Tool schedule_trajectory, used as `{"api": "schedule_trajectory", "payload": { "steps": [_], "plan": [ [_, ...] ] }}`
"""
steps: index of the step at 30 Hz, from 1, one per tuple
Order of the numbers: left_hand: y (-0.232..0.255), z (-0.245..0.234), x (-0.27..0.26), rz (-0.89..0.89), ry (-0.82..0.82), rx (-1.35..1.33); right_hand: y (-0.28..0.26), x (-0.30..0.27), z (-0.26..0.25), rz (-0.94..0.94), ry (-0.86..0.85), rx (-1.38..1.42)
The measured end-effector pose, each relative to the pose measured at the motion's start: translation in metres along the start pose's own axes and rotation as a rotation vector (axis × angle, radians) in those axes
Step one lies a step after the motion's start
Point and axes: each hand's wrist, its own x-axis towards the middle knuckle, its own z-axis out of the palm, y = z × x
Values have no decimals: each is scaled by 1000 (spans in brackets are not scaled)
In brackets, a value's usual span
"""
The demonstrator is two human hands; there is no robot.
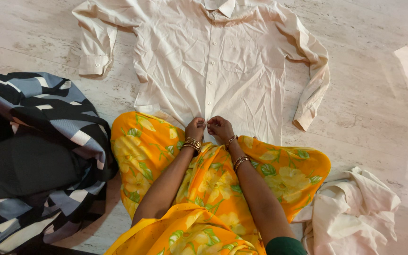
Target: The person spreads a shirt out on the floor and folds the sides and sleeves inward one at a time.
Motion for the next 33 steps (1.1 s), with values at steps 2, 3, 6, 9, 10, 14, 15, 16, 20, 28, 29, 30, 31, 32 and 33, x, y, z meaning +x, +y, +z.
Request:
{"api": "schedule_trajectory", "payload": {
  "steps": [2, 3, 6, 9, 10, 14, 15, 16, 20, 28, 29, 30, 31, 32, 33],
  "plan": [
    [-1, 0, -4, 12, 51, 59, -4, -1, 3, 5, -5, 20],
    [0, 1, -5, 25, 102, 118, -4, -3, 5, -23, 32, -40],
    [7, -1, -6, -64, 95, 167, -11, -10, 13, -62, 69, -92],
    [7, -3, -1, -96, 82, 188, -9, -7, 11, -47, 37, -10],
    [6, -3, -1, -96, 82, 187, -8, -6, 9, -15, 7, 68],
    [1, -3, 3, -94, 74, 143, -7, -9, 8, 82, 25, 17],
    [-1, -3, 3, -105, 63, 138, -7, -12, 8, 60, 55, -102],
    [-2, -3, 3, -107, 64, 138, -7, -13, 9, 38, 82, -221],
    [-5, -3, 2, -63, 90, 140, -6, -10, 4, 27, 19, -89],
    [2, -4, -7, 10, 109, 259, -11, -14, 3, 11, -19, -120],
    [5, -5, -10, 28, 113, 268, -10, -15, 4, 11, -22, -122],
    [9, -5, -12, 50, 116, 276, -8, -15, 5, 4, -12, -121],
    [12, -6, -14, 52, 117, 274, -6, -14, 5, -3, -2, -121],
    [13, -5, -16, 51, 117, 264, -4, -14, 5, -2, -1, -122],
    [14, -4, -18, 50, 117, 254, -1, -14, 6, 6, 31, -123]
  ]
}}
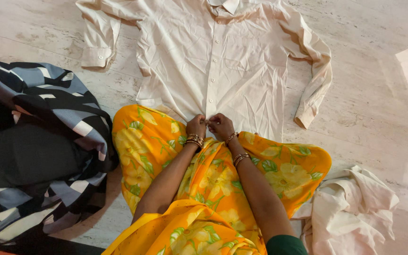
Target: The person spreads a shirt out on the floor and folds the sides and sleeves inward one at a time.
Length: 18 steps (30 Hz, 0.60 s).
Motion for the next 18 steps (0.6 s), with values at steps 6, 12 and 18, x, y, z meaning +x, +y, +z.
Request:
{"api": "schedule_trajectory", "payload": {
  "steps": [6, 12, 18],
  "plan": [
    [-13, 11, 6, 15, 25, 28, -16, -14, 15, -201, 158, -313],
    [-11, 8, 14, -35, -33, 36, -54, -69, 31, -531, 179, -1118],
    [8, -2, 12, -174, -82, -88, -26, -61, 30, -709, 202, -1198]
  ]
}}
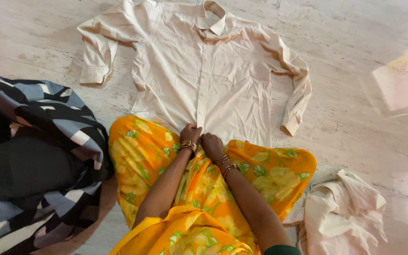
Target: The person spreads a shirt out on the floor and folds the sides and sleeves inward one at a time.
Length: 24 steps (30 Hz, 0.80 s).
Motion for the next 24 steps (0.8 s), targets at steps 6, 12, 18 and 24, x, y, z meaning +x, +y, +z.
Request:
{"api": "schedule_trajectory", "payload": {
  "steps": [6, 12, 18, 24],
  "plan": [
    [10, -6, -1, 85, 49, -18, 33, -16, 41, -51, -285, -124],
    [24, -12, -8, 52, -16, 273, 41, -9, 24, -33, -671, -41],
    [-4, -4, 8, 86, -55, 237, 11, 24, -28, 429, -157, 310],
    [-16, 1, 13, 74, -103, 134, 18, 25, -3, 310, 107, 509]
  ]
}}
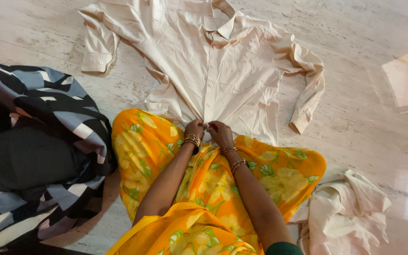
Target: The person spreads a shirt out on the floor and folds the sides and sleeves inward one at a time.
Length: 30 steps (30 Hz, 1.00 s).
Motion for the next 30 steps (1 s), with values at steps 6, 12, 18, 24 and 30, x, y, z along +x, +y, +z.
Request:
{"api": "schedule_trajectory", "payload": {
  "steps": [6, 12, 18, 24, 30],
  "plan": [
    [-3, 2, -2, 55, 21, -27, 22, -2, 6, 282, -104, 78],
    [1, 7, -8, -43, 112, 39, 36, 2, 23, 300, -28, -149],
    [0, 10, -10, -41, 116, 48, 12, -6, 23, 389, -22, -245],
    [-2, 9, -10, 13, 110, 43, 4, -13, 23, 227, 37, -327],
    [0, 8, -14, -15, 59, -56, 4, -14, 9, 157, -4, 17]
  ]
}}
